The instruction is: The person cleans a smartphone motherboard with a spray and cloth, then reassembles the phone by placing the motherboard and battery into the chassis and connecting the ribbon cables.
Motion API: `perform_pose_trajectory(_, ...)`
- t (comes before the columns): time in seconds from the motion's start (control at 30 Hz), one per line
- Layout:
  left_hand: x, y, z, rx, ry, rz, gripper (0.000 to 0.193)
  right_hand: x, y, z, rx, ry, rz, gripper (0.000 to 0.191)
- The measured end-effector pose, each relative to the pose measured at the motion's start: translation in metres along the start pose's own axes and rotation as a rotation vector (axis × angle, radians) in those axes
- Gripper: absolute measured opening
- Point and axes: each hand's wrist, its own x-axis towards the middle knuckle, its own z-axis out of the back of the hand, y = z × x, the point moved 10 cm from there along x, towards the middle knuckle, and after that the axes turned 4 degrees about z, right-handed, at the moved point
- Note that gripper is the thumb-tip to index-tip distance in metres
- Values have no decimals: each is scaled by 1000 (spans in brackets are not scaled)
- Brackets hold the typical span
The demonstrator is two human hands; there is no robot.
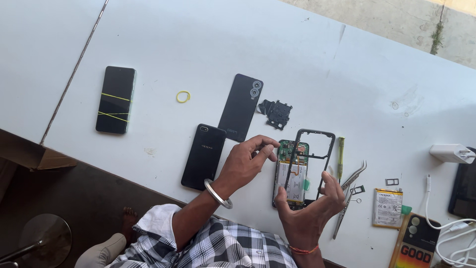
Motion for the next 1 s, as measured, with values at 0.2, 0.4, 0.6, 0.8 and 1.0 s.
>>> perform_pose_trajectory(0.2,6,5,5,81,-50,11,28,5,-9,-17,-27,52,-17,99)
perform_pose_trajectory(0.4,9,6,3,74,-36,36,30,7,-2,-26,-45,70,29,98)
perform_pose_trajectory(0.6,16,-1,4,118,-35,8,26,13,9,-19,-40,89,60,98)
perform_pose_trajectory(0.8,24,-18,14,155,-101,-188,28,16,13,-13,-40,52,61,96)
perform_pose_trajectory(1.0,21,-25,-16,512,146,-244,64,7,-42,3,148,-13,-233,95)
